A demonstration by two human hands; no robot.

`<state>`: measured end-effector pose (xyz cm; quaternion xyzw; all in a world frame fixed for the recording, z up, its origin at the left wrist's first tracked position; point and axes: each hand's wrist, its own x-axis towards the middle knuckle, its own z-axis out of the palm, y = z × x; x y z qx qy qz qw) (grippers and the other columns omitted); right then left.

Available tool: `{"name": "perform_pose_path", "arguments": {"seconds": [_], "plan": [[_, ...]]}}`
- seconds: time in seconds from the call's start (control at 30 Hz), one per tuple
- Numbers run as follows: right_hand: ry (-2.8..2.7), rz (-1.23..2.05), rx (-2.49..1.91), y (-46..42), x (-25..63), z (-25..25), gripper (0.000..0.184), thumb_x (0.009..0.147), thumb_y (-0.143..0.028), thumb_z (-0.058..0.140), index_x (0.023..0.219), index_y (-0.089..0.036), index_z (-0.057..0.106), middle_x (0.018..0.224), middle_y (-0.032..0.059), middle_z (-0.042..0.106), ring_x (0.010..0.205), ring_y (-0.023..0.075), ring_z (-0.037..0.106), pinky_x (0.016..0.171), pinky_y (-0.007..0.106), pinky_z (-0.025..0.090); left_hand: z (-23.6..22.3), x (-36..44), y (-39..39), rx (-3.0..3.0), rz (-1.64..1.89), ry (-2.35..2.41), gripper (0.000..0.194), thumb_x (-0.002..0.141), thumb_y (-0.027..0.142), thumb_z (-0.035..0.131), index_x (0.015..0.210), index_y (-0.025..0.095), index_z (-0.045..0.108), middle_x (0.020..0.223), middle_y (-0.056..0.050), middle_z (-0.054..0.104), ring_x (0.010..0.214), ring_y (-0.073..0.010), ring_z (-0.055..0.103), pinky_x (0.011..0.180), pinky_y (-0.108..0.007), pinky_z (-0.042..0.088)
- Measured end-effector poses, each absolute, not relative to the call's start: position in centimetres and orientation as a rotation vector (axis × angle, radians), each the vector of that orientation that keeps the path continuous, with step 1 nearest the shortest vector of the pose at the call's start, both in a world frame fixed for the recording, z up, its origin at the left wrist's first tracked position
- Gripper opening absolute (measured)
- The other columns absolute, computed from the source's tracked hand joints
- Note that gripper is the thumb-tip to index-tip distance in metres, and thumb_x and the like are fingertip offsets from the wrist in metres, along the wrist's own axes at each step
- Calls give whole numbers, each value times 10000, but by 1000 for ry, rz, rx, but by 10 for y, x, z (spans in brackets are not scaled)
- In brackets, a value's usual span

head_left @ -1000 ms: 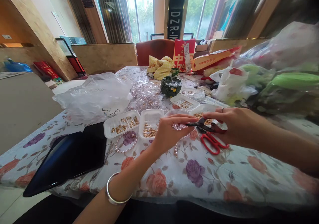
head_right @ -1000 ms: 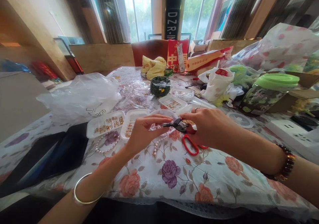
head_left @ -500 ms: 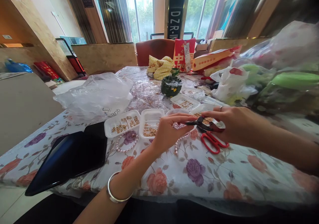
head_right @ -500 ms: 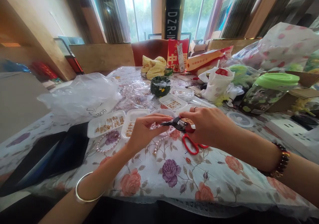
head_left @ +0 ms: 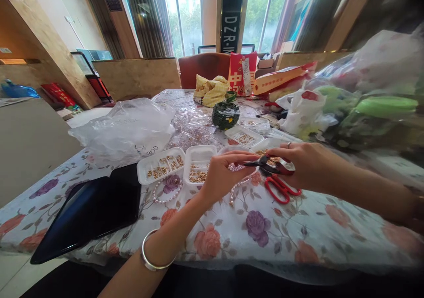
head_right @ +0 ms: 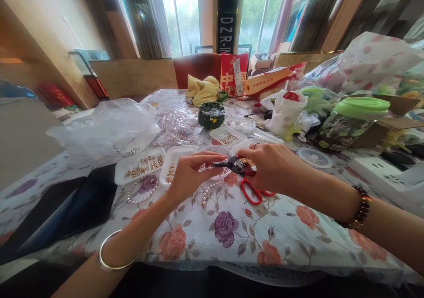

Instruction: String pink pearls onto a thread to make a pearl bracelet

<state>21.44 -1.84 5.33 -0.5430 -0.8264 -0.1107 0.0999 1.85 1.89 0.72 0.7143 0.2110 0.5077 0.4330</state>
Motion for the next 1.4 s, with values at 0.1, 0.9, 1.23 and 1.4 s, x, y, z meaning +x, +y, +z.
{"name": "perform_pose_path", "arguments": {"seconds": [0.1, 0.9, 1.23, 1.4], "plan": [[-2453, -299, -1716, -18, 213, 53, 248, 730, -276, 561, 954, -275, 667, 725, 27, 666, 633, 198, 605, 542, 280, 369, 9, 19, 18, 1753, 1250, 525, 230, 685, 134, 688, 894, 227, 708, 954, -29, 705, 893, -142, 641, 782, -268, 524], [-1940, 115, -2105, -57, 316, -4, 577, 748, -647, 474, 1048, -163, 568, 911, 122, 645, 778, 249, 603, 660, 336, 447, 2, 21, 21, 1634, 1272, 722, 228, 694, 193, 669, 913, 242, 705, 1018, -41, 684, 749, -111, 654, 748, -275, 552], [-1788, -131, -2154, -39, 325, -70, 739, 731, -718, 386, 1182, -140, 483, 1098, 201, 538, 1072, 377, 485, 886, 500, 390, 1, 21, 23, 1583, 1278, 685, 244, 667, 194, 703, 904, 250, 704, 1052, -29, 679, 763, -107, 667, 736, -243, 558], [-1970, -194, -2018, -45, 316, -61, 551, 858, -534, 359, 1219, -124, 430, 1156, 242, 512, 1108, 359, 490, 919, 450, 393, 1, 20, 24, 1570, 1276, 688, 264, 656, 239, 716, 919, 251, 700, 1046, -38, 680, 778, -127, 672, 719, -258, 562]]}}
